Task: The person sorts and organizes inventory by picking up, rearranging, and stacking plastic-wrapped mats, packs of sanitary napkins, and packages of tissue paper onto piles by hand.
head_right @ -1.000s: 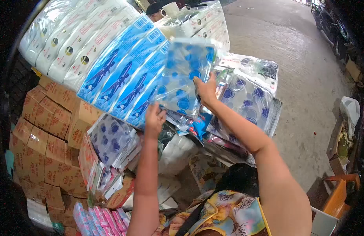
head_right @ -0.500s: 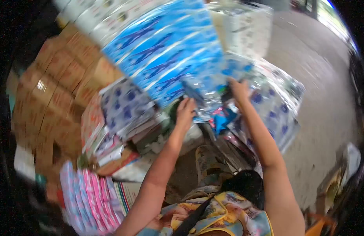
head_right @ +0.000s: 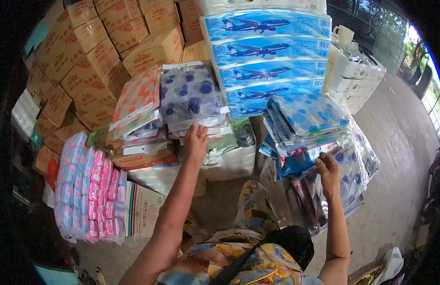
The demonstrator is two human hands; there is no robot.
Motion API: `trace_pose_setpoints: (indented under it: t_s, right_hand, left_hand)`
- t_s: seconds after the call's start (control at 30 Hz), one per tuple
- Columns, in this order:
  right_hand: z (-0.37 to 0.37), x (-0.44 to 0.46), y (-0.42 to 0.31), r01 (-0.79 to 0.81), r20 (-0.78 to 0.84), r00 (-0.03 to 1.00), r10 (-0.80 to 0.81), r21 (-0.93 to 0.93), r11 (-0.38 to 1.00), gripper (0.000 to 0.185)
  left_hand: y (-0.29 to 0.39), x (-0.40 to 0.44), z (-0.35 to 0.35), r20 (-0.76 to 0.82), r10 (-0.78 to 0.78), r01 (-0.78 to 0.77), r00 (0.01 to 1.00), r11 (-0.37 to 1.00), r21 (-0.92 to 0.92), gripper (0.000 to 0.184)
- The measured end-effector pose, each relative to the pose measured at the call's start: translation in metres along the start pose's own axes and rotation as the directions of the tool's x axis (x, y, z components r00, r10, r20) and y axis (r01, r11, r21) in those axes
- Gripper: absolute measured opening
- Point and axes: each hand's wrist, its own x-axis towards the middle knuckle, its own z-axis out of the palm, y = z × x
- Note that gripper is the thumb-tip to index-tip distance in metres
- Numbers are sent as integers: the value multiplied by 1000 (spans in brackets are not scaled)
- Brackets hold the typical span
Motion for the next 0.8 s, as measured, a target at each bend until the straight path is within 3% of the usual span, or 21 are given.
trace_pose_setpoints:
  t_s: [0.07,0.23,0.4,0.5,0.57,0.63,0.7,0.8]
  right_hand:
    - [1,-6,3,-51,75,996,48,30,998,31]
    - [15,-19,-12,1,126,992,7,-59,998,27]
    - [25,-23,-16,40,218,976,-15,-111,993,26]
    - [33,-30,-14,49,235,972,-13,-147,988,26]
    - [36,-33,-15,43,257,966,-9,-129,991,28]
    - [38,-34,-12,153,303,949,-86,-203,967,29]
    - [40,-35,-16,135,306,949,-74,-184,974,29]
    - [45,-30,-17,111,321,946,-48,-179,978,26]
  left_hand:
    - [10,4,1,-42,-40,39,998,999,-35,44]
    - [23,29,10,-75,-114,108,991,991,-81,52]
    - [24,56,23,-209,-140,120,968,987,-107,55]
    - [26,60,26,-256,-178,146,950,979,-141,44]
    - [27,59,26,-238,-162,132,958,981,-140,39]
    - [30,52,30,-215,-148,121,965,984,-134,34]
    - [32,39,33,-101,-142,123,985,977,-174,27]
    - [35,23,40,-68,-222,200,973,951,-235,25]
